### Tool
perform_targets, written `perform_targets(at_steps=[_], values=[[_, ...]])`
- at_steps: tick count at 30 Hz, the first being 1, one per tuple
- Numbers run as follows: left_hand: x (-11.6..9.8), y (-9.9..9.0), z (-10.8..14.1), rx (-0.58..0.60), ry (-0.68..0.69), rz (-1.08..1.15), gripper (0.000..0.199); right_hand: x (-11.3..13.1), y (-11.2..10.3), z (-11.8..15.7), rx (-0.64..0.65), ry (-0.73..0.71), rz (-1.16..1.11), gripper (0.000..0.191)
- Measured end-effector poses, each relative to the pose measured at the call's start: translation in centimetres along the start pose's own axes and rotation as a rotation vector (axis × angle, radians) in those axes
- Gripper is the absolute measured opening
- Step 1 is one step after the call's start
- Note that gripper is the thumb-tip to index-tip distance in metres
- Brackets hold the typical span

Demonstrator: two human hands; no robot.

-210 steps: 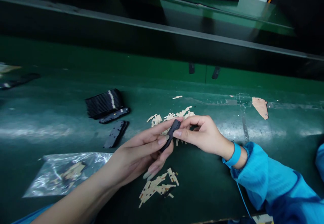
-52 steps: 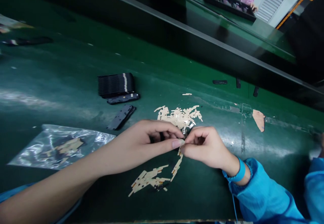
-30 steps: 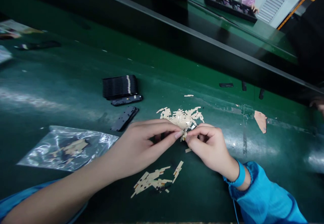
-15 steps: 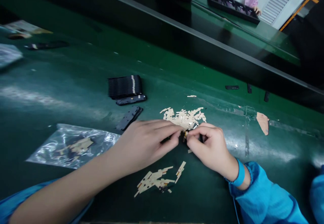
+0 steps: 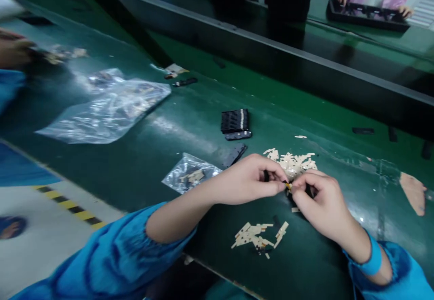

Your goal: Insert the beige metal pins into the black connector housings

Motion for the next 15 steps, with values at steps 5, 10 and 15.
perform_targets(at_steps=[5, 10, 15], values=[[0.4, 0.0, 0.0, 0.046, -0.005, 0.016, 0.017, 0.5, 0.1, -0.2, -0.015, -0.029, 0.017, 0.015], [-0.3, -0.5, 0.1, -0.061, 0.051, -0.112, 0.019, 1.1, -0.8, 0.2, -0.167, -0.081, 0.16, 0.008], [-1.7, -0.4, 0.7, -0.201, 0.197, -0.34, 0.016, 2.4, -0.8, 0.8, -0.204, -0.168, 0.267, 0.01]])
Point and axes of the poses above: each hand's wrist, its own z-axis away from the middle knuckle, its own y-axis out of the palm, x = y × z, the point moved 7 cm from there along -z, towards the middle knuckle, and after that the axes turned 3 degrees about y, right-handed, at the moved point
